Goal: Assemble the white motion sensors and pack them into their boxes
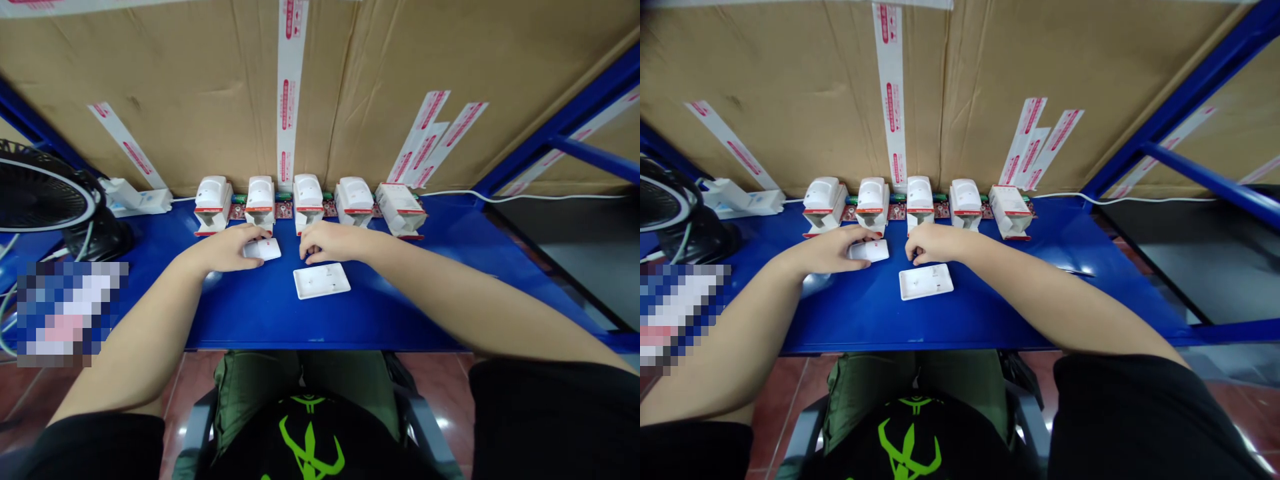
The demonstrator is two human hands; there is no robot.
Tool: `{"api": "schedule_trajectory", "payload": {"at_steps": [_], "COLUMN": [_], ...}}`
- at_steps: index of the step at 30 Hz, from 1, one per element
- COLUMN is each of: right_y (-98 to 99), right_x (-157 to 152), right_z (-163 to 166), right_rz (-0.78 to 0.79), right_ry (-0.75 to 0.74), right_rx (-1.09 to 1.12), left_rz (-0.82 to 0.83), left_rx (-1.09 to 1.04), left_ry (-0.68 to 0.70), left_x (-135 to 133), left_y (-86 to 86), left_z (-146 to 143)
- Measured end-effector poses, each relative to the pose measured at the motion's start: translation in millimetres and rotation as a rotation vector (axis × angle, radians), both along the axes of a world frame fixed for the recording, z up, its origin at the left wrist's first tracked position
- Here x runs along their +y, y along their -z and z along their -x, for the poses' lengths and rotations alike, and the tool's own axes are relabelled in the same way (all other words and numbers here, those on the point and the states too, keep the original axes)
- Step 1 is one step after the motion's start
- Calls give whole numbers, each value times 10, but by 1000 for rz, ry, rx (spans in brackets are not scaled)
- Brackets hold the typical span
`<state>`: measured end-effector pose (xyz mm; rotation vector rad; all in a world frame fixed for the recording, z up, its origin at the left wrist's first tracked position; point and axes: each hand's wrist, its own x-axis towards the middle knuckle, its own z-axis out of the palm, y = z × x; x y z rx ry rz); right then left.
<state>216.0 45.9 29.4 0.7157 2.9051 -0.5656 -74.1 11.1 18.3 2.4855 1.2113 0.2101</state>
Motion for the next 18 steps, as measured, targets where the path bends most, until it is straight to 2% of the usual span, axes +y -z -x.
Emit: {"api": "schedule_trajectory", "payload": {"at_steps": [8, 18], "right_y": [3, 6], "right_x": [-58, -106], "right_z": [85, 29], "right_rz": [-103, -40], "right_ry": [26, 156], "right_rx": [-91, -31], "left_rz": [-5, -14], "left_rx": [-10, -9], "left_ry": [14, 4], "left_x": [4, 6], "left_y": [22, 25], "left_z": [7, 11]}}
